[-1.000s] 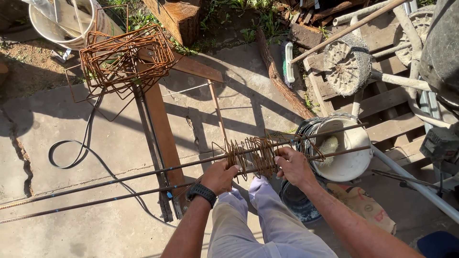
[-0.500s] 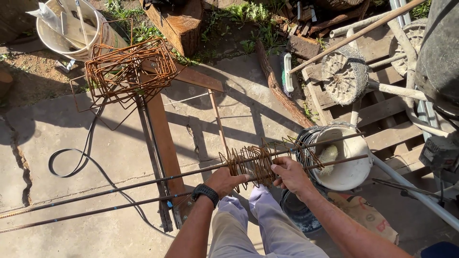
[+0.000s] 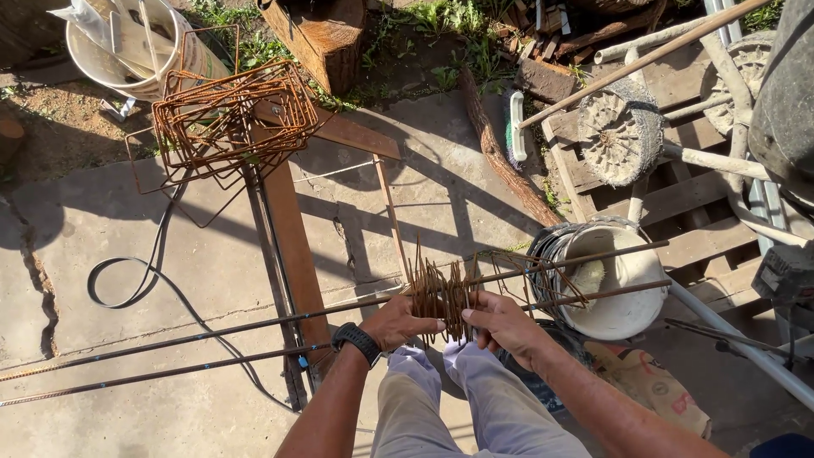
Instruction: Sliding metal stirrups onto rebar rods and positioning them to create a reinforcement cage for construction.
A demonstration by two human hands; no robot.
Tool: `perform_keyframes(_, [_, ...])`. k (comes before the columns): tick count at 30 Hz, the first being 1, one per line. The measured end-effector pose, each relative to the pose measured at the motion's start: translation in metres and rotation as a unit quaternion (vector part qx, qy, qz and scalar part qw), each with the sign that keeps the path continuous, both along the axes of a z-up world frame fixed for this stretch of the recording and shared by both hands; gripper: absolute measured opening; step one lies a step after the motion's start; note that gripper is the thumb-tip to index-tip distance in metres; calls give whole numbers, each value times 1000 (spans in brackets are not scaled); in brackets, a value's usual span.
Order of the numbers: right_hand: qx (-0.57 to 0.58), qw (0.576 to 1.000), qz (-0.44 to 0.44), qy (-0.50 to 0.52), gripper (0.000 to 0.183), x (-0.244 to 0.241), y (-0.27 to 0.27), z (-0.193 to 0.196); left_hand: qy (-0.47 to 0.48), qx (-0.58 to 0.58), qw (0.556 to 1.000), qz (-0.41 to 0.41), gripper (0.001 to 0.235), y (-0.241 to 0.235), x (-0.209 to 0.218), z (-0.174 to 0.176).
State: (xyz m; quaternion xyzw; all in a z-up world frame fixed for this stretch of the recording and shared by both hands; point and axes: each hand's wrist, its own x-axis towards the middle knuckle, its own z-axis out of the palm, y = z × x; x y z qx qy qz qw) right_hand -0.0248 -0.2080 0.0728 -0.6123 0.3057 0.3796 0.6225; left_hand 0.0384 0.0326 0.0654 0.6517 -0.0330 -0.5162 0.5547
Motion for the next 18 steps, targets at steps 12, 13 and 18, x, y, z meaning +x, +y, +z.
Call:
perform_keyframes(12, [-29,999,27,-14,38,7,10,16,-45,-15,998,32,21,2,-9,-1])
perform_keyframes(13, [-40,998,34,-18,37,6,9,14,-78,10,997,2,19,6,-19,-23])
perform_keyframes(18, [-38,998,42,-22,40,0,3,4,-115,108,985,75,29,-17,-48,-33])
